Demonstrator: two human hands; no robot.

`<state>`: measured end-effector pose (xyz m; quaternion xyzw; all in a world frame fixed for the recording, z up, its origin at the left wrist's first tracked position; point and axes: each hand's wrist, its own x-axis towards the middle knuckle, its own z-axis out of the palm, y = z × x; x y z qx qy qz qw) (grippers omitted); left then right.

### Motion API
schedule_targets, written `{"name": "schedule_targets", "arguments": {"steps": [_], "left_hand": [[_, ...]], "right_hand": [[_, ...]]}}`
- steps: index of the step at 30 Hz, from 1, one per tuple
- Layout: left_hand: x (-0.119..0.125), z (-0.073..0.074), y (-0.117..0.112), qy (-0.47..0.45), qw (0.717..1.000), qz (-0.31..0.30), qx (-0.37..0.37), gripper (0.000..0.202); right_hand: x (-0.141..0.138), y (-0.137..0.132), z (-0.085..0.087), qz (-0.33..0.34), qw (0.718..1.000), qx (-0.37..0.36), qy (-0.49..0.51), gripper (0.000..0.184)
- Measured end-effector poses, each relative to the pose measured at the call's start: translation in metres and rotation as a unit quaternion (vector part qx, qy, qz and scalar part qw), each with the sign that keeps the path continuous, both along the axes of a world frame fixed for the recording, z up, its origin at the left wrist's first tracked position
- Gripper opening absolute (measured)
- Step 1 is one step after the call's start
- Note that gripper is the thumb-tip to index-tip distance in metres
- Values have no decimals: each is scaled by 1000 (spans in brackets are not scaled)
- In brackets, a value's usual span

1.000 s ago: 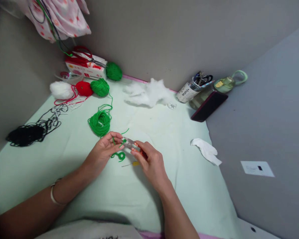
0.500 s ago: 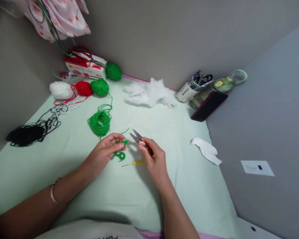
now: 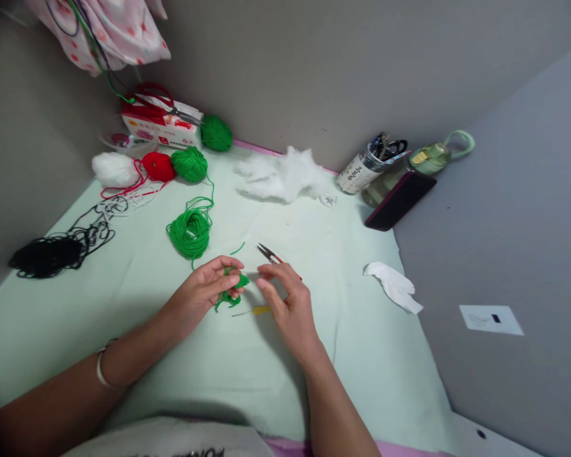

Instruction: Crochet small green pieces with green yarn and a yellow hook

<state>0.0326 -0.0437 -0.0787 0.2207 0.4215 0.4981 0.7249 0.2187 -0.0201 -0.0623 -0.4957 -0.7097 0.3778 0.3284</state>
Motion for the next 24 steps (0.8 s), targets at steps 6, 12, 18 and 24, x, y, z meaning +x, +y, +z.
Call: {"name": "schedule_targets", "arguments": {"steps": [6, 12, 18, 24], "left_hand": [[3, -8, -3, 0, 999, -35, 34, 31], [1, -5, -1, 35, 999, 5, 32, 32], [-1, -6, 1, 59, 997, 8, 47, 29], [1, -8, -2, 110, 985, 31, 126, 12]], "right_hand": [[-4, -5, 4, 25, 986, -133, 96, 16], [-7, -3, 0, -50, 988, -107, 96, 16], [-10, -3, 5, -6, 974, -161, 162, 16], [-10, -2, 0, 20, 948, -236, 214, 18]]}}
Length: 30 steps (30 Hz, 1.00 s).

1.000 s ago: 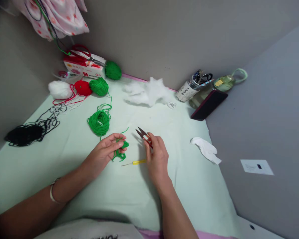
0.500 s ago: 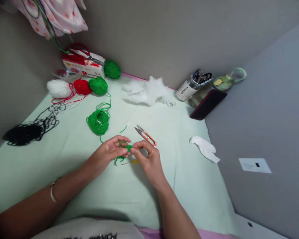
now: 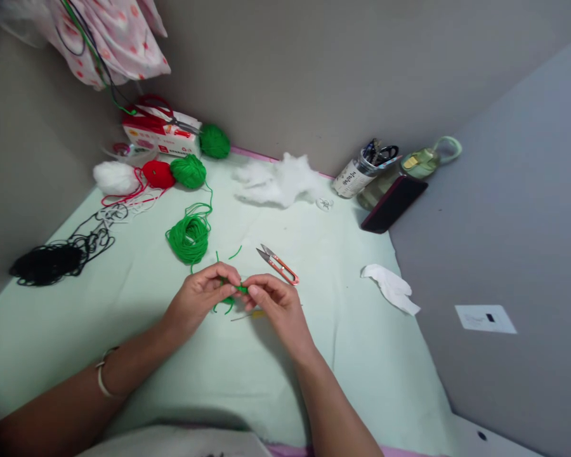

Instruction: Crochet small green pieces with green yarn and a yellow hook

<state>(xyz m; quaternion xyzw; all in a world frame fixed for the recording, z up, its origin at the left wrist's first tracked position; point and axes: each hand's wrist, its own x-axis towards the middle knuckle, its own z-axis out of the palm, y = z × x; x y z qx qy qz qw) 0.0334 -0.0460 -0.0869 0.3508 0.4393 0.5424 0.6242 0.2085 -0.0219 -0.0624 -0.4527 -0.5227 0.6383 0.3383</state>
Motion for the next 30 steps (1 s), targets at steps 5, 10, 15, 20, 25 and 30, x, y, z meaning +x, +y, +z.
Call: {"name": "schedule_targets", "arguments": {"steps": [5, 10, 15, 20, 25, 30], "left_hand": [[1, 2, -1, 41, 999, 18, 16, 7], [0, 3, 1, -19, 999, -12, -30, 29], [-2, 4, 1, -79, 993, -35, -80, 34], [-3, 8, 2, -116, 986, -56, -109, 34], [-1, 7, 2, -90, 990, -37, -99, 32], [0, 6, 2, -96, 989, -47, -102, 32]], "right_hand": [[-2, -1, -3, -58, 998, -5, 5, 13], [-4, -5, 2, -81, 996, 33, -16, 18], [-3, -3, 0, -63, 997, -3, 32, 22], [0, -1, -3, -35, 997, -33, 64, 21], [0, -3, -2, -49, 999, -9, 16, 22], [-1, -3, -4, -33, 999, -22, 33, 25]]}}
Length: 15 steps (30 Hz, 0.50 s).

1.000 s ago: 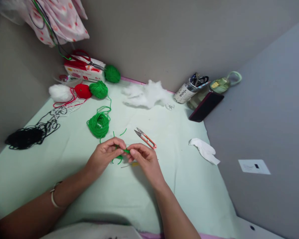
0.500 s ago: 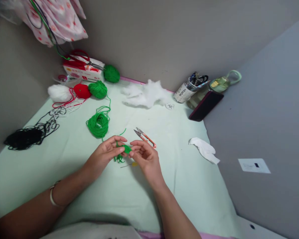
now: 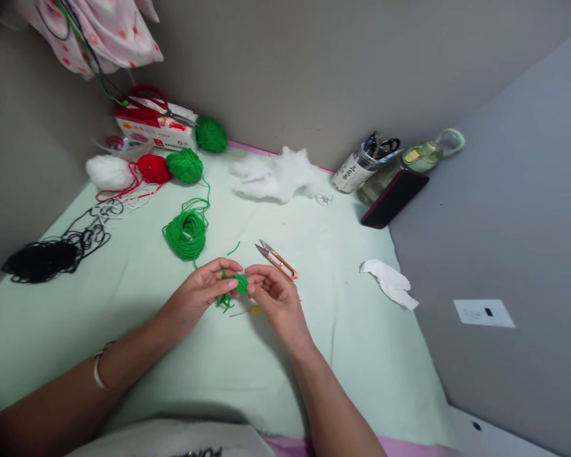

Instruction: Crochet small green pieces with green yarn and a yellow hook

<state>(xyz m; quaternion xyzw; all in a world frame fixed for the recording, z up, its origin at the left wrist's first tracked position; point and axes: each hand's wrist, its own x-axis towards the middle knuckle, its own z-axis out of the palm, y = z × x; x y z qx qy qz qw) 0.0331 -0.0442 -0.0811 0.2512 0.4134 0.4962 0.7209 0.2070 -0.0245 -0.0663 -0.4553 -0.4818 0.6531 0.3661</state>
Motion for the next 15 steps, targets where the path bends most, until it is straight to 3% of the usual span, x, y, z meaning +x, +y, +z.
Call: {"name": "schedule_targets", "arguments": {"steps": [8, 12, 15], "left_hand": [[-3, 5, 2, 4, 1000, 9, -4, 24], [-13, 11, 7, 0, 994, 112, 7, 18], [-23, 13, 11, -27, 981, 189, 14, 17]], "right_hand": [[5, 2, 4, 4, 999, 21, -28, 19], [11, 5, 10, -42, 988, 71, -128, 19], [12, 5, 11, -31, 977, 107, -181, 20]]}}
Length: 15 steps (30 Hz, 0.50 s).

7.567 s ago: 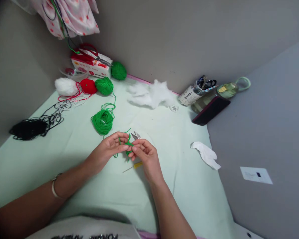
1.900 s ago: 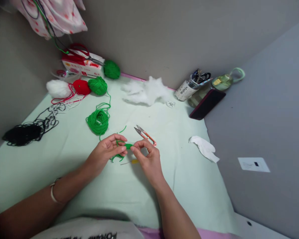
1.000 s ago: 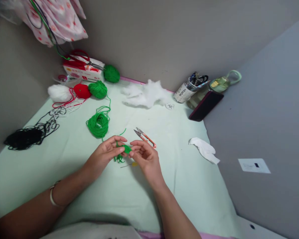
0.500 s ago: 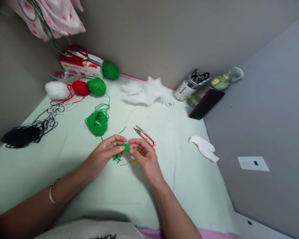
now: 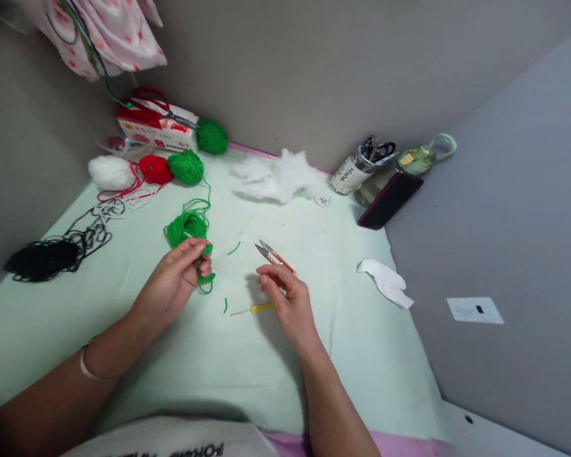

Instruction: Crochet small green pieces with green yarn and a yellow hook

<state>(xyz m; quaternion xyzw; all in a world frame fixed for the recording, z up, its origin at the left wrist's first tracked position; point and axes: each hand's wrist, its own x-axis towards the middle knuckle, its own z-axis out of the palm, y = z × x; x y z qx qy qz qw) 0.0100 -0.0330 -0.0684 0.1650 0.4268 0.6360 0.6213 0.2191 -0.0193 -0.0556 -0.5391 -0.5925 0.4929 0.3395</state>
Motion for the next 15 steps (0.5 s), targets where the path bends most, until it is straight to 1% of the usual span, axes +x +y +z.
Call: {"name": "schedule_targets", "arguments": {"steps": [2, 3, 4, 5, 7, 8, 10, 11, 13, 15], "left_hand": [[-6, 0, 2, -13, 1000, 28, -1, 16], [-9, 0, 3, -19, 999, 36, -2, 16], [-11, -1, 3, -23, 999, 44, -2, 16], [-12, -1, 4, -28, 998, 50, -1, 16], [-14, 0, 4, -35, 998, 60, 2, 17], [-14, 0, 4, -37, 997, 62, 3, 17], [-15, 1, 5, -41, 997, 65, 2, 18], [-15, 2, 5, -43, 997, 64, 2, 18], [-15, 3, 5, -46, 997, 63, 3, 18], [-16, 4, 5, -48, 997, 61, 5, 19]], "right_hand": [[-1, -1, 1, 53, 996, 33, -57, 18], [-2, -2, 3, 96, 989, 54, -99, 17], [-4, -4, 4, 144, 975, 76, -149, 17], [-6, -4, 5, 190, 956, 100, -201, 19], [-12, -4, 3, 255, 908, 153, -297, 30], [-16, -1, 1, 267, 886, 183, -332, 35], [-26, 8, -6, 263, 858, 241, -370, 41], [-32, 15, -10, 263, 849, 264, -374, 41], [-40, 27, -17, 248, 843, 291, -379, 39], [-45, 34, -20, 265, 832, 305, -379, 38]]}}
